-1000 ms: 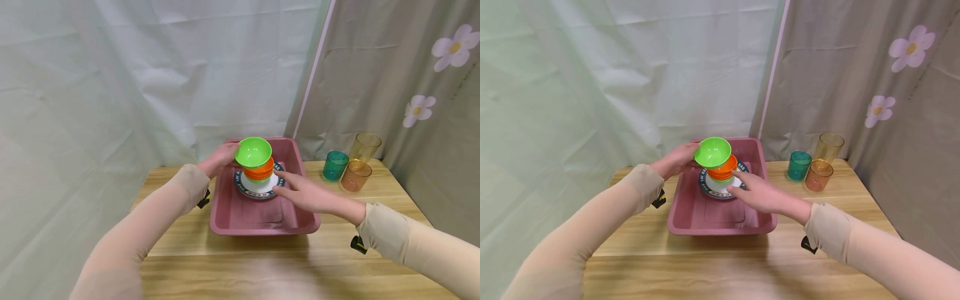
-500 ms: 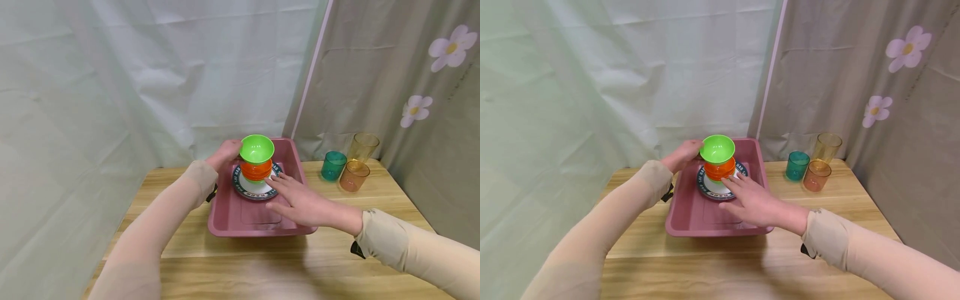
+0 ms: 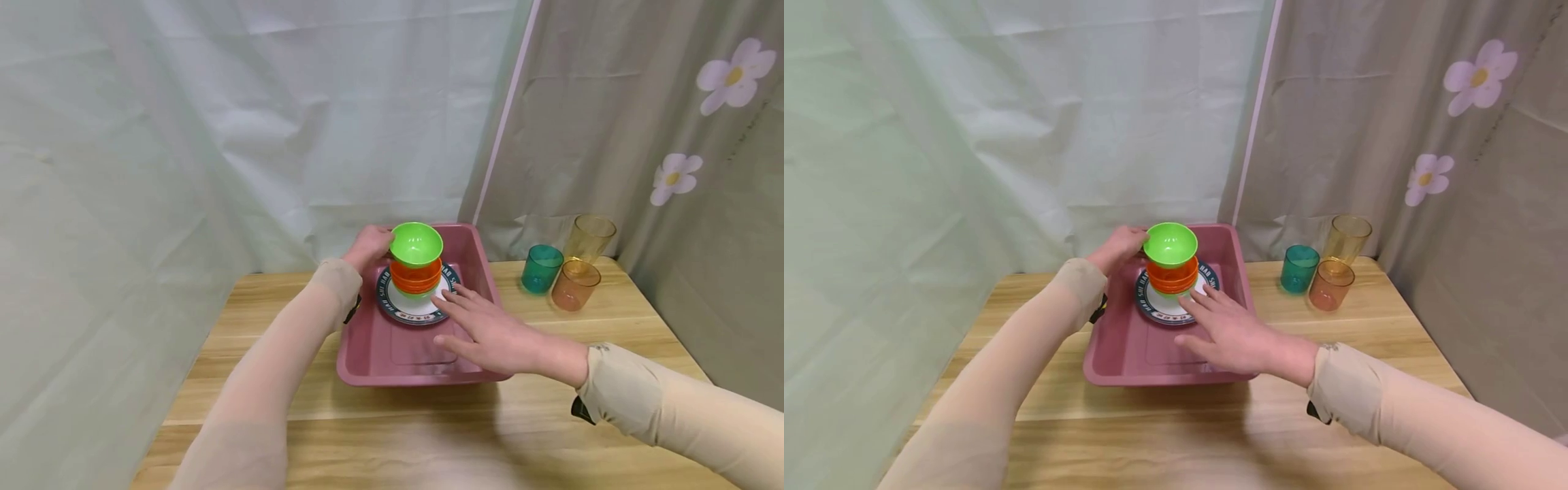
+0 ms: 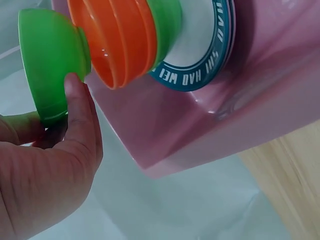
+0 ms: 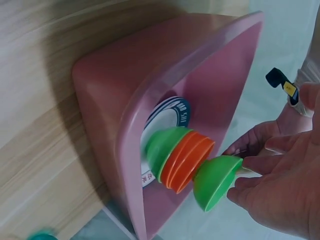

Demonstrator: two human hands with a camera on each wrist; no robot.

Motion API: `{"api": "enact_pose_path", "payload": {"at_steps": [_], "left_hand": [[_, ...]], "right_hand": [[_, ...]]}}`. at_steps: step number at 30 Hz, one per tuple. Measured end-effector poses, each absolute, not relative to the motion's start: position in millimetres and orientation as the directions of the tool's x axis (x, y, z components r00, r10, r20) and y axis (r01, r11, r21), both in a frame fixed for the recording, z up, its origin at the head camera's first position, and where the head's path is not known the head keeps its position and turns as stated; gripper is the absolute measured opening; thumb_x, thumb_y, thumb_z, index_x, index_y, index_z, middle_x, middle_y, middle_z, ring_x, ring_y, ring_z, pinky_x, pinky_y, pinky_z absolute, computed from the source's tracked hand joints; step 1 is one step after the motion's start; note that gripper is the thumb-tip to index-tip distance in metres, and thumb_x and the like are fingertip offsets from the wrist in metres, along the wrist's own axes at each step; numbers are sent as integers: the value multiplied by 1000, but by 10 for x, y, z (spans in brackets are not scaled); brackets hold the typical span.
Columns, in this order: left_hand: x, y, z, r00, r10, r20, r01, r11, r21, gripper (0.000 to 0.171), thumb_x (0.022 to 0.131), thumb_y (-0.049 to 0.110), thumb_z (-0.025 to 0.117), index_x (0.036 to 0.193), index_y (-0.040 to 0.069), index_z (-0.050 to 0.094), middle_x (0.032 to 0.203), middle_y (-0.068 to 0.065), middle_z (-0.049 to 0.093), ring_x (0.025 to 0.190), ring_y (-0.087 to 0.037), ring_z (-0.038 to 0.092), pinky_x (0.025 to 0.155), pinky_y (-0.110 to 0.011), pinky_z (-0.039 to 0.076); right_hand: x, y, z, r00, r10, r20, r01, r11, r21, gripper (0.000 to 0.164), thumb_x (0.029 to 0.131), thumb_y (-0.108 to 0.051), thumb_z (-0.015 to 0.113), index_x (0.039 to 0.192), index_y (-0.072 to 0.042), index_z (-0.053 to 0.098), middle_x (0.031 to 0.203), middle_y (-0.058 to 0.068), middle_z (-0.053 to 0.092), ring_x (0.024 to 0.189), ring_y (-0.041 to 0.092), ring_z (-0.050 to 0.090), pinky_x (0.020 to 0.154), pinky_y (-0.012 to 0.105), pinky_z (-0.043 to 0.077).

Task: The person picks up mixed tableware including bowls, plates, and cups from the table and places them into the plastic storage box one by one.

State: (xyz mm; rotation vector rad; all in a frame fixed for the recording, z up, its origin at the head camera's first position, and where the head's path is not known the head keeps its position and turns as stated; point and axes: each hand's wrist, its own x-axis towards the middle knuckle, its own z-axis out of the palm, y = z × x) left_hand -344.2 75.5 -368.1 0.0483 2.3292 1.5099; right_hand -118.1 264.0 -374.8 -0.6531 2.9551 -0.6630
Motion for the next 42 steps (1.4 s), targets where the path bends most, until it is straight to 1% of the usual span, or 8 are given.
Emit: {"api": "enact_pose_path", "payload": {"at_steps": [6,9,13,17,24,28,34,42], "left_hand": [[-3490,751,-3743,-951,203,-235,-91,542,836,25,100,3,49,105,-4,72,96,-11,63,80,-22,63,74,-33,59],[-3508,766,-3770,-958,185,-221,-69,596,800,22,98,2,50,98,-2,71,93,-11,64,84,-28,69,67,-30,60],[-3531,789,-3799,-962,162,-220,-62,653,755,23,96,2,51,100,-2,74,93,-12,68,89,-31,73,65,-29,60],[-3529,788,-3803,-961,170,-219,-36,708,705,26,96,2,49,103,-3,74,97,-13,72,83,-27,74,63,-27,59],[-3539,783,-3841,-954,197,-226,2,756,654,26,98,1,48,105,-5,73,103,-17,72,85,-30,74,70,-31,61],[-3544,784,-3864,-949,220,-227,34,786,618,24,97,0,47,94,-4,71,91,-13,69,77,-28,71,69,-29,59],[-3538,796,-3877,-945,232,-231,56,809,585,22,94,-1,47,81,1,65,77,-7,59,63,-19,55,56,-23,48],[-3553,807,-3877,-929,180,-323,-63,785,617,23,97,0,48,103,-5,70,92,-12,64,67,-21,56,57,-25,49]], "right_hand": [[-1174,2640,-3780,-911,-412,34,-386,819,-424,76,101,-58,54,160,-12,38,162,17,34,153,41,19,119,61,23],[-1171,2636,-3796,-912,-411,23,-381,821,-426,77,101,-62,51,160,-13,38,163,17,33,153,41,18,119,60,23],[-1163,2626,-3807,-915,-404,10,-369,827,-425,75,101,-60,52,160,-14,38,164,15,33,154,40,18,120,60,22],[-1161,2626,-3812,-914,-405,12,-371,827,-422,73,102,-57,54,159,-14,39,163,16,33,153,40,18,120,59,22],[-1164,2634,-3838,-917,-399,9,-361,820,-444,75,101,-59,53,158,-13,40,163,16,33,154,41,17,119,60,22],[-1164,2637,-3854,-919,-395,0,-351,817,-457,75,101,-59,53,158,-13,40,164,16,32,154,41,16,119,60,24],[-1165,2637,-3867,-924,-381,-22,-326,818,-474,75,100,-59,55,159,-15,40,165,12,31,155,38,14,119,59,25],[-1166,2655,-3867,-924,-381,-12,-327,808,-490,74,101,-57,54,158,-11,42,164,15,33,154,42,15,118,62,25]]}}
